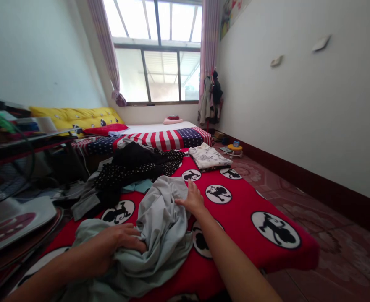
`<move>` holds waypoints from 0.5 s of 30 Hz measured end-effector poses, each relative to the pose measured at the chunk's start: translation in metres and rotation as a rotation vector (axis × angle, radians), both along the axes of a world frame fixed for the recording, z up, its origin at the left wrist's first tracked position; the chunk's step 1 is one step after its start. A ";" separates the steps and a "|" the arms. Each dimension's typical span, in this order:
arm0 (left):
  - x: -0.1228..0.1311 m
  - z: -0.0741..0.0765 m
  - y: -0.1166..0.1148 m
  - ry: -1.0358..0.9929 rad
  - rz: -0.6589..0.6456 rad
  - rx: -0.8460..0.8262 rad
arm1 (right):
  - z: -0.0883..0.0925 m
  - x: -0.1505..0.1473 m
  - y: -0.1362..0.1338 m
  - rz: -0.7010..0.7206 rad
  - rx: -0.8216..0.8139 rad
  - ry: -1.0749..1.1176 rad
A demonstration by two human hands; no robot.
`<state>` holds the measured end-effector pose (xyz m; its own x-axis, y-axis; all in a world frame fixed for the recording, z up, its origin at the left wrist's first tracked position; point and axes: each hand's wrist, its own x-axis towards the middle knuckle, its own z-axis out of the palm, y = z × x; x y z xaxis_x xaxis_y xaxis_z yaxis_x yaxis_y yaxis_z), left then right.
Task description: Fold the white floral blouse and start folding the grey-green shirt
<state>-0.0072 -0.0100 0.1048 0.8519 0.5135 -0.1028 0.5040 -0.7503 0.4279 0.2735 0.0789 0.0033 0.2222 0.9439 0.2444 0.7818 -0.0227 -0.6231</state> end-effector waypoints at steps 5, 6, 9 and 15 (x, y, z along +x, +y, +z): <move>-0.026 -0.011 0.011 -0.115 0.129 -0.038 | 0.011 -0.008 0.005 0.132 0.073 0.053; -0.034 -0.012 0.016 -0.155 0.176 -0.027 | 0.018 -0.001 0.002 0.124 0.128 0.077; -0.057 -0.014 0.036 -0.296 0.360 0.028 | 0.040 0.037 -0.021 -0.072 0.451 0.149; -0.075 -0.029 0.056 -0.337 0.630 -0.085 | 0.027 0.153 -0.093 -0.405 0.544 -0.029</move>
<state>-0.0821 0.0464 0.0758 0.3886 0.9199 0.0521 0.6607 -0.3176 0.6802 0.4267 -0.0138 0.0306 0.5185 0.5281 0.6726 0.7944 -0.0065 -0.6073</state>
